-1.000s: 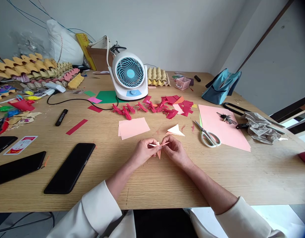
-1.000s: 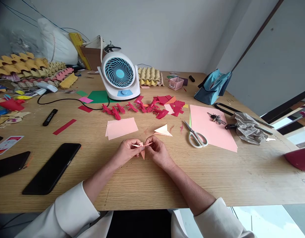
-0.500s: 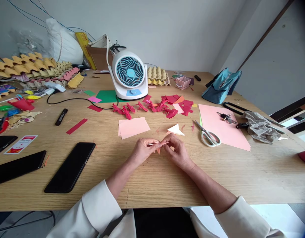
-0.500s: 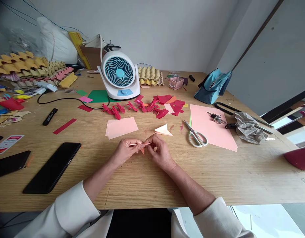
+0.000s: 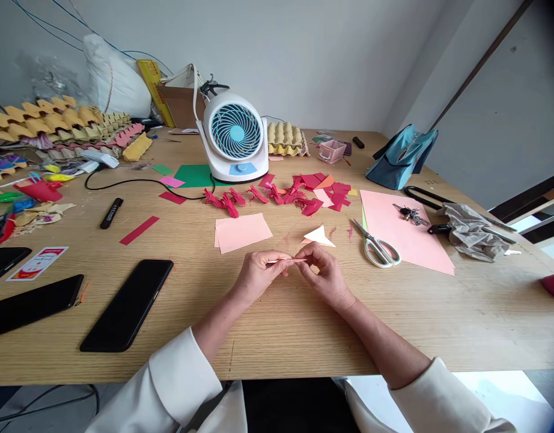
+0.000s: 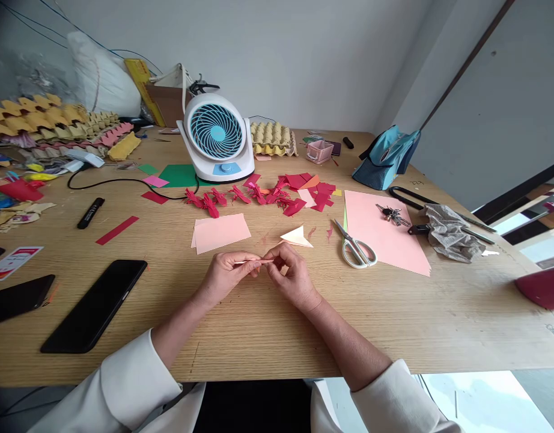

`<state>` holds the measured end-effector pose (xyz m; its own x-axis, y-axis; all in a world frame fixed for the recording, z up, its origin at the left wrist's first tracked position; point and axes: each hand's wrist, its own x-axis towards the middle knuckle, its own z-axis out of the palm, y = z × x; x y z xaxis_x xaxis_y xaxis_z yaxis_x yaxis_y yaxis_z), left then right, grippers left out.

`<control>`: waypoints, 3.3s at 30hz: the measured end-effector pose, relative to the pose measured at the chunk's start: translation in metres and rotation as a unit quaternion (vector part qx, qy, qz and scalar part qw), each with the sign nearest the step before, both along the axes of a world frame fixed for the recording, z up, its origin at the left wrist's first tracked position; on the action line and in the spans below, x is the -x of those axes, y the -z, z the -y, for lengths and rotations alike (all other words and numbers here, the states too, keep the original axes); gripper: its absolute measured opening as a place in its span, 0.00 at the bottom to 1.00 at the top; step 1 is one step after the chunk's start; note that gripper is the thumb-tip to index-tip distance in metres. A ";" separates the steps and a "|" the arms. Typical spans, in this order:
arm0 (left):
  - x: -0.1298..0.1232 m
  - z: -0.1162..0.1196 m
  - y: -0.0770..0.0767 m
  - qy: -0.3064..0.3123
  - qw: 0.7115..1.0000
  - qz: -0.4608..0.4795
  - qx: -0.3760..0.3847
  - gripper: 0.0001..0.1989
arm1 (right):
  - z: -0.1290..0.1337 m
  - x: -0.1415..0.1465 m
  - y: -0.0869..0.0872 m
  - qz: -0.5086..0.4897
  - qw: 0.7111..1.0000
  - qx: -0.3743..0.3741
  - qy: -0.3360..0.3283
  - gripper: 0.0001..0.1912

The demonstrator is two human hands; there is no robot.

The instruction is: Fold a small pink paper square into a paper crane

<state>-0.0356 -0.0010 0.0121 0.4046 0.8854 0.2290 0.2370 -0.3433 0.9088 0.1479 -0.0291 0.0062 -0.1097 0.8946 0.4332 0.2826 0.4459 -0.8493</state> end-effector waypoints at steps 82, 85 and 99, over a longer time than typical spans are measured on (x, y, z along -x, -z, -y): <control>-0.002 0.003 -0.001 -0.020 0.943 -0.093 -0.318 0.07 | -0.014 -0.017 0.005 -0.146 0.921 0.333 -0.138 0.20; -0.002 0.002 -0.001 -0.014 0.948 -0.084 -0.308 0.06 | -0.014 -0.018 0.004 -0.134 0.924 0.329 -0.139 0.21; -0.003 0.002 -0.001 0.003 0.965 -0.051 -0.257 0.06 | -0.012 -0.018 -0.007 -0.060 0.945 0.291 -0.133 0.20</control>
<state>-0.0325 -0.0027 0.0132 0.4537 0.6622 0.5964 0.3125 -0.7449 0.5894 0.1658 -0.0169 0.0127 -0.3465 0.9326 -0.1010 0.1119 -0.0658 -0.9915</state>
